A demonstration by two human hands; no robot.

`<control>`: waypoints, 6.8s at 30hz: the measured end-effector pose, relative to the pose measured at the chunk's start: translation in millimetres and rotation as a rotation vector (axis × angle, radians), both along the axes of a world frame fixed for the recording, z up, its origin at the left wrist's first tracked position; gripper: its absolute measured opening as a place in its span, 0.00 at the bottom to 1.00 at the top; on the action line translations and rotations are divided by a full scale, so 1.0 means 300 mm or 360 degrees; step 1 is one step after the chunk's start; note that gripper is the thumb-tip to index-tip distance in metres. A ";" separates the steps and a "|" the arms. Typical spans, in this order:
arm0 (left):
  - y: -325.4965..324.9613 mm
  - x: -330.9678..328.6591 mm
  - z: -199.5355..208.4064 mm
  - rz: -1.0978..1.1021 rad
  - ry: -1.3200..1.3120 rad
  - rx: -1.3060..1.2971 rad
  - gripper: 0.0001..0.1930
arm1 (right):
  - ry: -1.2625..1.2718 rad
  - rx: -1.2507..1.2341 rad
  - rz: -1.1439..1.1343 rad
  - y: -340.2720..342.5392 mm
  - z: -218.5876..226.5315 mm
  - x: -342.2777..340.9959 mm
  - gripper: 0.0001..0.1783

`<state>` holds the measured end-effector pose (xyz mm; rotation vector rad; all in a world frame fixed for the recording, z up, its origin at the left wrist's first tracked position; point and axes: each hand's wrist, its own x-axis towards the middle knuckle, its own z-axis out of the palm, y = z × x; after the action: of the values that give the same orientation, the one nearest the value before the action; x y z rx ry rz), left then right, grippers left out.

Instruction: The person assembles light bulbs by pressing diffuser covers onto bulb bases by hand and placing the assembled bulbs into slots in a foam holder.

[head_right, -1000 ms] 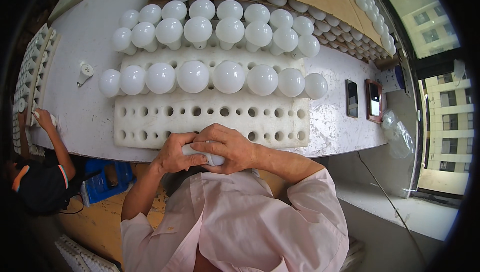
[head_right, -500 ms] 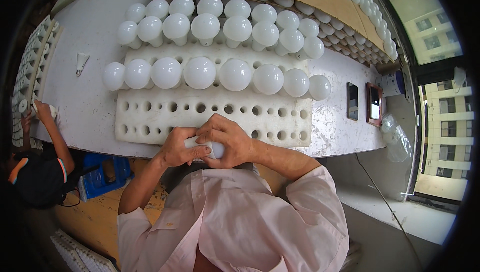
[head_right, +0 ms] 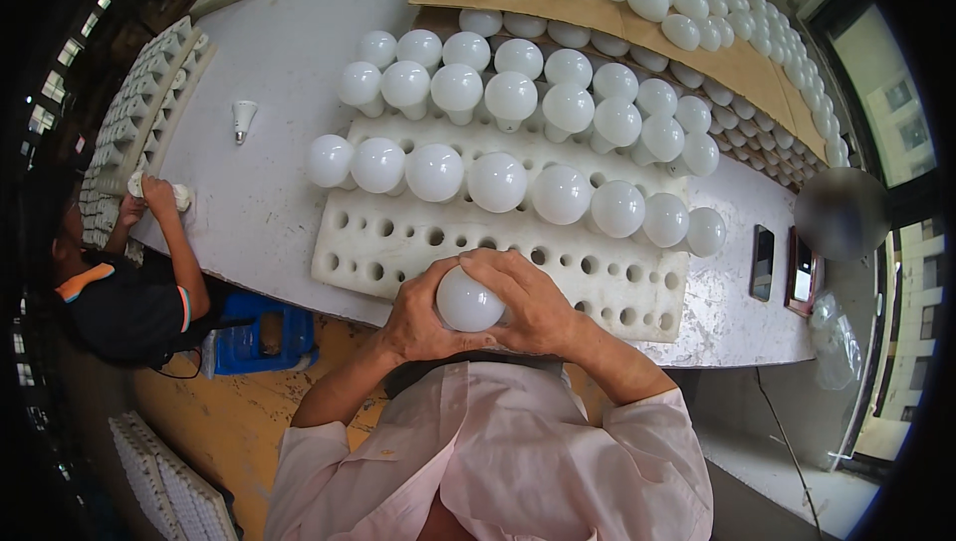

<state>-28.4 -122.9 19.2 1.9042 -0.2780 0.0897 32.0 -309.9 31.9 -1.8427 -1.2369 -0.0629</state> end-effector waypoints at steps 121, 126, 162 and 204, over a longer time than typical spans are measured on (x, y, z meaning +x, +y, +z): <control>0.146 0.078 -0.003 -0.0476 0.0818 0.0192 0.29 | 0.0455 -0.0586 0.0238 0.020 -0.028 0.046 0.47; 0.143 0.080 -0.004 -0.0523 0.0871 0.0163 0.28 | 0.0290 -0.0588 0.0088 0.051 -0.004 0.023 0.45; 0.121 -0.013 -0.005 0.0140 0.0085 0.0040 0.40 | 0.0243 0.0174 0.0151 0.076 -0.048 0.057 0.46; 0.377 -0.179 -0.376 0.1486 -0.0442 -0.0124 0.31 | 0.0158 -0.0090 -0.0003 0.033 -0.124 0.069 0.19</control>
<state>-82.2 -9.9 -93.7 1.7962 0.4463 0.9730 52.7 -299.8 -5.2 -1.8724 -1.1787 0.0625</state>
